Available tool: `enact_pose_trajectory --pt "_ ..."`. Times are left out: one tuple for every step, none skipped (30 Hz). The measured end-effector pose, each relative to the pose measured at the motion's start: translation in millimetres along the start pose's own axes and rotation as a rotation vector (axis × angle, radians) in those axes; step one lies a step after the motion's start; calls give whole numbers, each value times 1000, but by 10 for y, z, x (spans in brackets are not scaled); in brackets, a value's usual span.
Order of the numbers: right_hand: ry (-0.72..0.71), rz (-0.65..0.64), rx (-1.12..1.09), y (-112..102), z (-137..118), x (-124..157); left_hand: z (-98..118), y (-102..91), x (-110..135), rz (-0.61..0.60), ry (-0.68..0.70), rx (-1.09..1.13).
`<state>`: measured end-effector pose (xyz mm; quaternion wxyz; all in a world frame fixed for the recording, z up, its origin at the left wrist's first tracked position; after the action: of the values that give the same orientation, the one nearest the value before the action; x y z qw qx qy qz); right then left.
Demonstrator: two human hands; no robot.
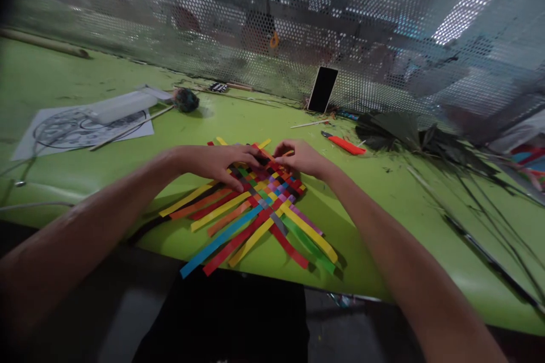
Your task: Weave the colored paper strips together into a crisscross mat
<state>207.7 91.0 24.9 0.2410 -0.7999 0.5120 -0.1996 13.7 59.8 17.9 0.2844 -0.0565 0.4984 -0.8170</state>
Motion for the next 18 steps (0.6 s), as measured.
enact_pose_trajectory --pt "2 -5 -23 -4 10 -1 -2 1 0 1 2 4" --pt "5 -14 -39 -1 18 -2 -5 1 1 3 4 7" --pt "7 -20 -53 5 25 -5 -8 3 1 4 7 8" --pt "9 -17 -63 11 31 -8 -12 4 1 6 9 7" --pt "13 -5 -69 15 35 -11 -17 6 0 7 9 6" --pt "19 12 -71 18 39 -14 -22 8 -1 8 7 5" --pt "28 26 -68 22 42 -15 -28 11 -2 8 4 5" --pt "38 38 -60 27 44 -16 -33 13 -4 10 -3 7" --pt "46 46 -49 31 46 -15 -38 14 -6 13 -10 9" --pt "51 50 -38 36 46 -15 -40 15 -9 17 -16 13" --pt "54 54 -32 39 47 -14 -42 14 -11 24 -19 17" --pt "57 56 -31 41 48 -14 -42 11 -13 32 -20 20" --pt "61 61 -37 41 52 -15 -42 10 -15 38 -20 20" --pt "66 67 -47 39 58 -16 -43 10 -16 40 -21 18" --pt "75 75 -58 37 66 -17 -47 11 -16 38 -22 13" --pt "85 82 -69 35 75 -18 -53 14 -16 33 -24 4" --pt "97 88 -78 34 83 -18 -59 17 -16 26 -25 -7" --pt "108 93 -84 35 89 -17 -66 20 -15 19 -24 -17"
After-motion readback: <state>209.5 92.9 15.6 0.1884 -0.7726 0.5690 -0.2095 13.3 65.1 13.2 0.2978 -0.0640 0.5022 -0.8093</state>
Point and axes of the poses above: each hand's wrist, its own x-axis away from the middle knuckle, its own y-axis out of the palm, z = x × y, the point moved 5 cm from there along -x, towards the middle knuckle, and after that the axes turned 8 degrees about z, right-handed, at the moved point
